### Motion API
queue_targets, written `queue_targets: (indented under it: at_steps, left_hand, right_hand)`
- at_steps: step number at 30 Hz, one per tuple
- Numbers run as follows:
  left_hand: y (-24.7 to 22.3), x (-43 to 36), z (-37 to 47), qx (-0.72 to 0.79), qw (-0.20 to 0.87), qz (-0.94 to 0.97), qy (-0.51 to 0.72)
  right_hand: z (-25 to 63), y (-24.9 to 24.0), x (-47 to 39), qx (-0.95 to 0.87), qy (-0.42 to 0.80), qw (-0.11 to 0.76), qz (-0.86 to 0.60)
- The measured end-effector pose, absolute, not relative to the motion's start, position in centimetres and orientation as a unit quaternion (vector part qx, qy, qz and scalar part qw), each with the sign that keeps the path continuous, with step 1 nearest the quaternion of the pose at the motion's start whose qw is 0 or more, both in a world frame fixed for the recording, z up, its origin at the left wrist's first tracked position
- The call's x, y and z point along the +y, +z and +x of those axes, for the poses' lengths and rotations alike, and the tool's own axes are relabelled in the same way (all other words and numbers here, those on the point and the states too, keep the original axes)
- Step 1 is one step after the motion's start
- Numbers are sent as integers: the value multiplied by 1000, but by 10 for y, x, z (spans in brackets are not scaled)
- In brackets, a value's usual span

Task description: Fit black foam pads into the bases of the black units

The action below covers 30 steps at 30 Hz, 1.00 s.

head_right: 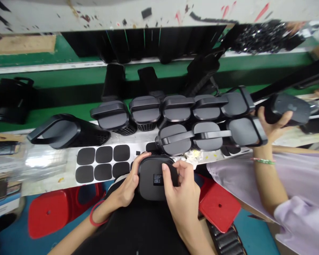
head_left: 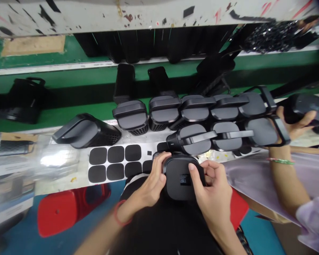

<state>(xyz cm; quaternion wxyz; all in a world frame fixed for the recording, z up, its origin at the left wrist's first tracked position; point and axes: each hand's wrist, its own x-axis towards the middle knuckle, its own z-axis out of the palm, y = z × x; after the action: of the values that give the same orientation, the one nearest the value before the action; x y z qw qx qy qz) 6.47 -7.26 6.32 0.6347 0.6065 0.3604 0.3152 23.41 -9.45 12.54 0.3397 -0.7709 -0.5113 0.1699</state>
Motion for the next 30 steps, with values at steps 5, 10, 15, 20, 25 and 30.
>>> queue_targets:
  at_steps: [5,10,15,20,25,30]
  left_hand:
    - [62,-73,66,359,632,606,323]
    - [63,-74,66,359,632,606,322]
    - [63,-73,65,362,630,608,321]
    - [64,-73,66,362,630,607,322]
    - [66,-69,65,332,613,646,311]
    - [66,-67,63,337,610,655,293]
  right_hand:
    - [234,125,-94,-511,183,347,-765]
    - [236,126,-96,-502,209,356,-760]
    - [236,126,-97,-500,197,347,-769]
    - [235,126,-96,-519,166,335,-769]
    - [235,126,-94,-539,138,319,-767]
    - [234,128,-93,-551,138,293,-769]
